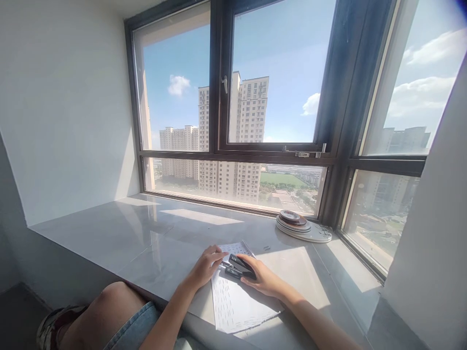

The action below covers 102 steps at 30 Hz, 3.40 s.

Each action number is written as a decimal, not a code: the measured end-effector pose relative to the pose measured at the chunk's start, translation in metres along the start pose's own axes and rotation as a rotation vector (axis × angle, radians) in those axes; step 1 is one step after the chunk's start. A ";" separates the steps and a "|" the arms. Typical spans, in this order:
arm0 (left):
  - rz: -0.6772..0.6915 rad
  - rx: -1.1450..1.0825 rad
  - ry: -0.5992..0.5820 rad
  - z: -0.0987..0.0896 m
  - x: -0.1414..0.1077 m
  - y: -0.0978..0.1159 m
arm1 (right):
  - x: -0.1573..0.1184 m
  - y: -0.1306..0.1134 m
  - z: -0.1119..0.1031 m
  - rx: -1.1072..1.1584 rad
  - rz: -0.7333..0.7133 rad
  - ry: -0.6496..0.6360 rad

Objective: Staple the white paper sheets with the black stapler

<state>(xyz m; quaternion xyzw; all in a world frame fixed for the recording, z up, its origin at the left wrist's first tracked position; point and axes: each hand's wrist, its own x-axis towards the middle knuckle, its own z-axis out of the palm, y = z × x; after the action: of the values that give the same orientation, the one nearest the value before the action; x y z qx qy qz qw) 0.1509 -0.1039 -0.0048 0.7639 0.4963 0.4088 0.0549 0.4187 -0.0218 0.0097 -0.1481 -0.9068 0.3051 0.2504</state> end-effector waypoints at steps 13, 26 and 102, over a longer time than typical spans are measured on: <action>-0.131 0.064 -0.019 0.005 -0.004 -0.015 | 0.001 -0.007 -0.002 0.004 -0.013 0.000; -0.083 0.013 0.003 0.002 0.001 -0.009 | 0.000 -0.003 -0.001 0.006 -0.012 0.000; -0.064 0.052 -0.072 0.006 0.000 -0.011 | 0.001 0.005 0.000 0.022 0.005 0.003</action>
<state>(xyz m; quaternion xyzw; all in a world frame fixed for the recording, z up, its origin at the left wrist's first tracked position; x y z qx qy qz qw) 0.1468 -0.0963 -0.0144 0.7632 0.5285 0.3659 0.0657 0.4185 -0.0176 0.0065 -0.1481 -0.9027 0.3153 0.2524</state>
